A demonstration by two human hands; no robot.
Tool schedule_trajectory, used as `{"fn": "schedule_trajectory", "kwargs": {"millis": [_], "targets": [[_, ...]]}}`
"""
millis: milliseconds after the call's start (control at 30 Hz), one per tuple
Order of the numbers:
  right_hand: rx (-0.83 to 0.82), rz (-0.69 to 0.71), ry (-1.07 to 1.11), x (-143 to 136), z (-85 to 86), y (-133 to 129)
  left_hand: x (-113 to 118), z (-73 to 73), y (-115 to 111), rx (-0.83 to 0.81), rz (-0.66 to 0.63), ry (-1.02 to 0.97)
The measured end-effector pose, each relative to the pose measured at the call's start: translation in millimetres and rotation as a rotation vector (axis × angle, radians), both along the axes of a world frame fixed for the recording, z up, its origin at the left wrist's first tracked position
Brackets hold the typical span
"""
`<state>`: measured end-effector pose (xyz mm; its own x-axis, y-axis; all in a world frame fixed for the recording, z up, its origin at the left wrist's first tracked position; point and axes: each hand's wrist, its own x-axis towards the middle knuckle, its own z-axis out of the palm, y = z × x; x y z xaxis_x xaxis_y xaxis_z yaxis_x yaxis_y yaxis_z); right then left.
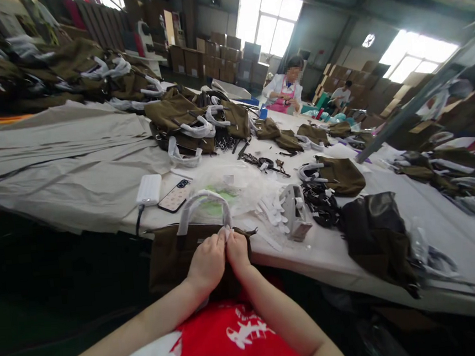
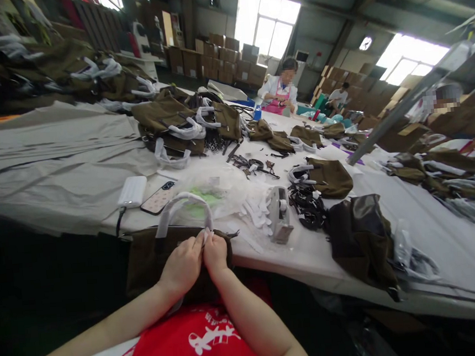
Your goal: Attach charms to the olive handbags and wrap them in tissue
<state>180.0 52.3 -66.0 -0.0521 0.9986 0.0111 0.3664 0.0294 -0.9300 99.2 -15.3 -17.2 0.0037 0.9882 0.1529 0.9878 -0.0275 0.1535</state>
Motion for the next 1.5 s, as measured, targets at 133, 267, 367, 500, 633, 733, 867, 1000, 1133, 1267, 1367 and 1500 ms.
{"fn": "schedule_trajectory", "kwargs": {"millis": [133,267,367,500,633,733,867,1000,1133,1267,1367,1500], "targets": [[-0.019,0.083,0.087,8,4.2,-1,-3,-4.9,2,-0.019,-0.041,-0.002],[-0.063,0.205,0.154,14,2.2,-8,-26,2.2,7,0.016,-0.112,-0.373],[-0.111,0.230,0.204,15,-0.8,-13,-45,7.6,13,-0.010,0.066,-0.653],[-0.039,0.270,0.148,16,1.3,-14,-47,-1.9,17,-0.499,0.218,-1.310],[0.135,0.271,-0.167,23,13.4,-12,-39,-11.3,18,-0.576,0.204,-1.587],[0.195,0.205,-0.400,30,25.1,-11,-40,-7.8,18,-0.562,0.203,-1.690],[0.259,0.138,-0.318,36,33.6,-11,-44,-5.9,20,-0.614,0.220,-1.755],[0.250,0.140,-0.196,36,30.6,-11,-44,-14.0,22,-0.596,0.232,-1.784],[0.205,0.212,-0.179,35,28.5,-8,-43,-19.6,24,-0.574,0.222,-1.781],[0.300,0.202,-0.253,33,31.9,-6,-43,-22.6,24,-0.536,0.191,-1.745],[0.262,0.205,-0.275,32,34.5,-2,-43,-26.4,24,-0.515,0.192,-1.718],[0.154,0.266,-0.314,34,40.2,9,-45,-30.5,25,-0.528,0.181,-1.708]]}}
